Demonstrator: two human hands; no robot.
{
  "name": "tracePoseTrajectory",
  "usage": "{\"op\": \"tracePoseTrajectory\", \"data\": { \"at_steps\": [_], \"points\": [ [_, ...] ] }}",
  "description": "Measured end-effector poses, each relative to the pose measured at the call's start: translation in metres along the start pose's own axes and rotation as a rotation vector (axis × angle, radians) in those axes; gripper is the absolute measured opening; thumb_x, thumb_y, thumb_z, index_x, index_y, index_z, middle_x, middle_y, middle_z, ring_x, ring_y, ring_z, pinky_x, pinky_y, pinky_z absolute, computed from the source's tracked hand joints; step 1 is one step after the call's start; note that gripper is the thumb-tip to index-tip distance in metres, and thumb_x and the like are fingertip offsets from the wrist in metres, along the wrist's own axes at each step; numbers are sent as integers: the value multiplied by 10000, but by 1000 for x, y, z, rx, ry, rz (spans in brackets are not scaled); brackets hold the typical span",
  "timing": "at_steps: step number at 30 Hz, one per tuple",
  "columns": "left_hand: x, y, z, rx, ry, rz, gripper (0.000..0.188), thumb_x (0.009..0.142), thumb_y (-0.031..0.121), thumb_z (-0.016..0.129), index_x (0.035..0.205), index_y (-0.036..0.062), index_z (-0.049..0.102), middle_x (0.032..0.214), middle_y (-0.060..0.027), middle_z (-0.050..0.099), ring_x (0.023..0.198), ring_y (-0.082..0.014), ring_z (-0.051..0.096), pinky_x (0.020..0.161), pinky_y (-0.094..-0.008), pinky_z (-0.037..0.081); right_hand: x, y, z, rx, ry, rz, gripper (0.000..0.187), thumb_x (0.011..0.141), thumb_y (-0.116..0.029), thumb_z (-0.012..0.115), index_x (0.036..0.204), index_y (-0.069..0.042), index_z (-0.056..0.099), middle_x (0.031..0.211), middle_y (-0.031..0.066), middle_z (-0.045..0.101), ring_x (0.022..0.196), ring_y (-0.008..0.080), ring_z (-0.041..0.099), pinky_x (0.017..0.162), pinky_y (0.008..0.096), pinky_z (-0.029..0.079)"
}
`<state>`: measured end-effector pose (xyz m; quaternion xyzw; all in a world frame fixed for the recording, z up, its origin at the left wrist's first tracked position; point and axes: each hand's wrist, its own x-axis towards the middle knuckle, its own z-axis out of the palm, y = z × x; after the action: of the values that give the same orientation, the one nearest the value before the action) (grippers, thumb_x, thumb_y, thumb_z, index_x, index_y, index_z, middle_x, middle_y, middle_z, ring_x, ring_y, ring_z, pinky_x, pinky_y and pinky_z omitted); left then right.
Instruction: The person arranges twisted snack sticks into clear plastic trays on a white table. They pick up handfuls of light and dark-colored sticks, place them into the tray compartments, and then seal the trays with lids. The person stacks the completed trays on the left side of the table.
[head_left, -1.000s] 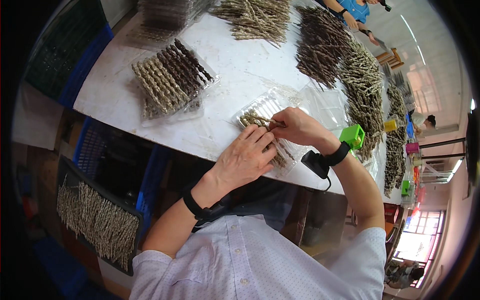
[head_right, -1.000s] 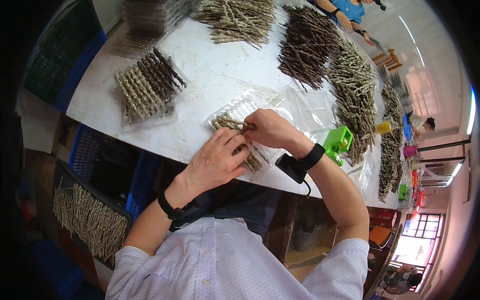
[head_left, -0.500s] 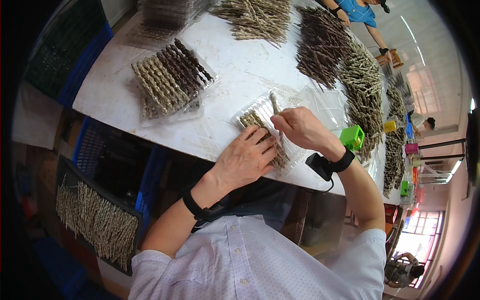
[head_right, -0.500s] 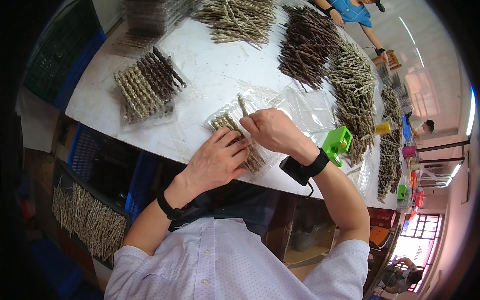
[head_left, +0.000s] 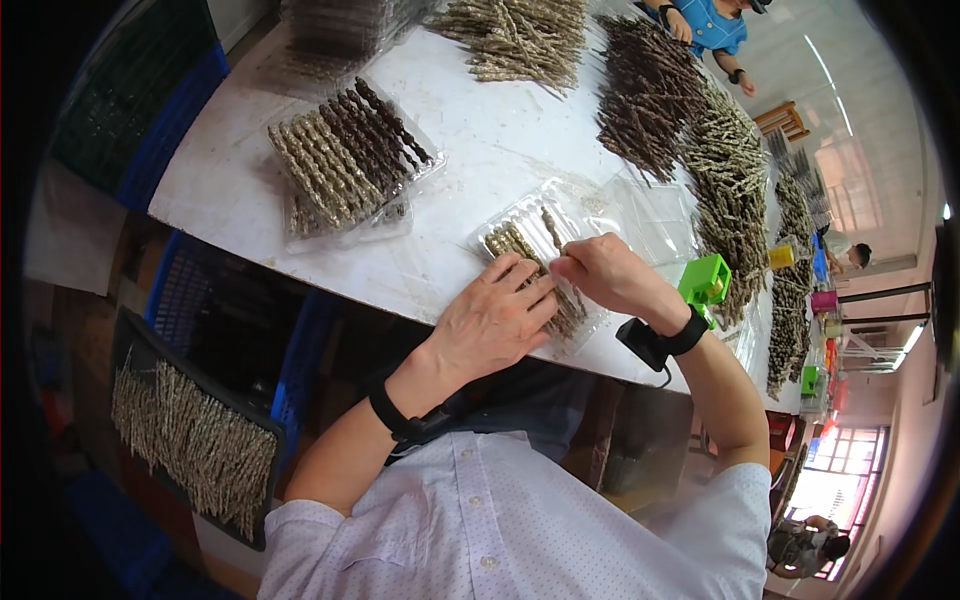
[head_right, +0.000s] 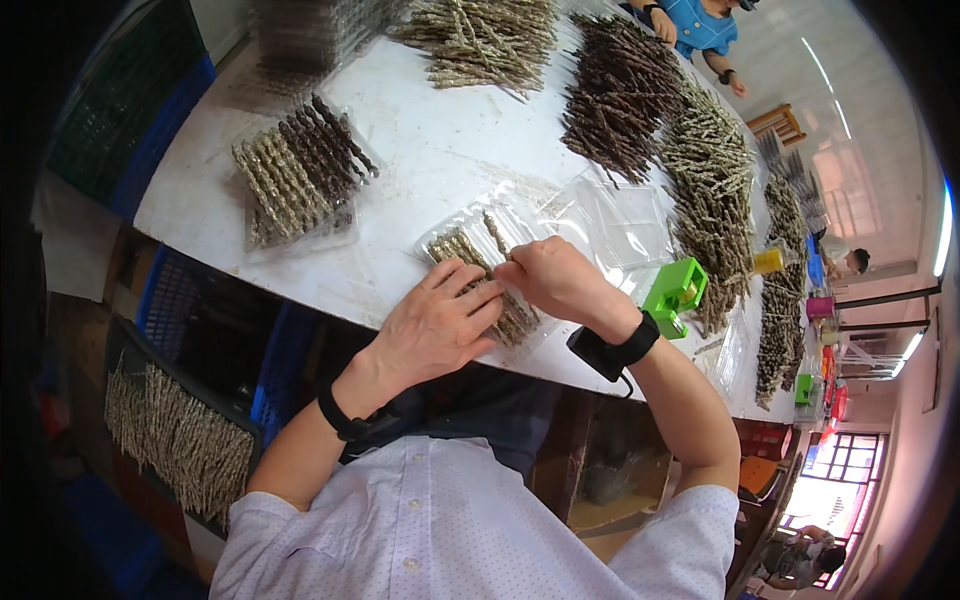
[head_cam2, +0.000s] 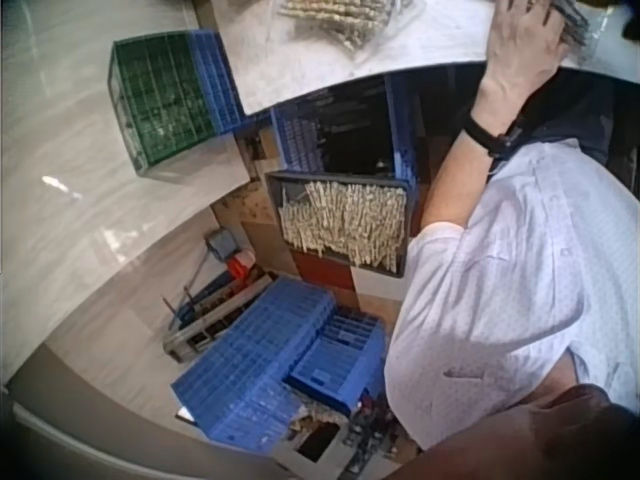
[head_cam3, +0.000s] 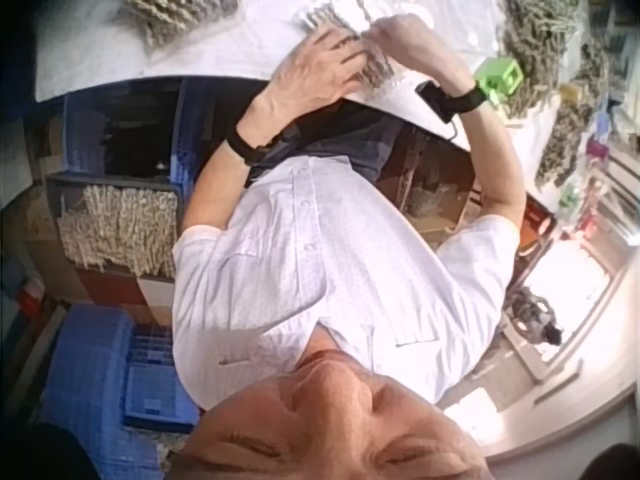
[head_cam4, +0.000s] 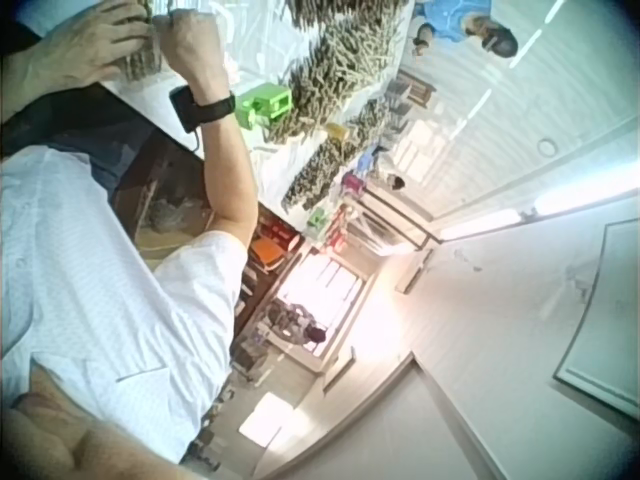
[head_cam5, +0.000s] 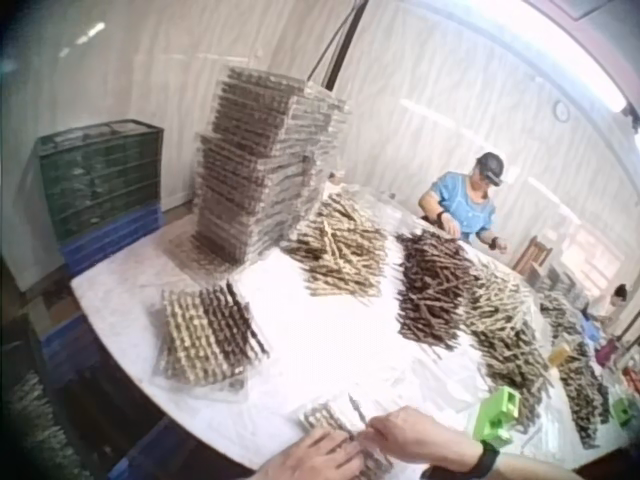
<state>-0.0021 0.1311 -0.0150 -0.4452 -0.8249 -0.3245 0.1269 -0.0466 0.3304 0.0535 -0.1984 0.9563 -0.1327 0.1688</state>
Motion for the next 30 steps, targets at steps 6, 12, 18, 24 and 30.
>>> {"op": "tracePoseTrajectory", "data": {
  "at_steps": [6,12,18,24,30],
  "points": [
    [0,1,-1,-2,-4,-3,421,734,255,765,1057,14,642,1224,-93,612,1179,-288,513,1082,-430,357,-3,9,13,24,35,-20,165,886,-149,603,845,5,646,709,230,614,701,401,628,633,440,487],
    [1,3,-3,31,-26,-11,559,722,305,782,1158,11,595,1265,-129,580,1185,-289,510,1084,-430,354,-4,9,16,30,47,-32,155,855,-147,615,796,-4,630,727,222,639,718,413,643,655,473,503],
    [5,4,-8,-5,-70,-10,831,668,461,804,1270,-41,526,1340,-178,515,1202,-293,491,1089,-424,341,-3,15,14,37,18,-55,144,847,-169,627,826,-27,642,745,211,648,721,412,643,657,471,511],
    [5,13,-22,68,-169,-40,912,608,506,825,1289,-27,534,1353,-150,519,1205,-267,481,1080,-415,333,8,42,-44,-51,-41,55,161,874,-211,616,874,-72,697,792,184,677,770,383,654,719,459,519],
    [10,9,-23,71,-199,-14,740,624,417,851,1212,42,602,1190,-104,580,1170,-256,509,1074,-444,343,38,151,-112,-340,268,259,171,809,-211,628,809,-58,705,782,184,688,758,371,672,697,449,532]
  ]
}}
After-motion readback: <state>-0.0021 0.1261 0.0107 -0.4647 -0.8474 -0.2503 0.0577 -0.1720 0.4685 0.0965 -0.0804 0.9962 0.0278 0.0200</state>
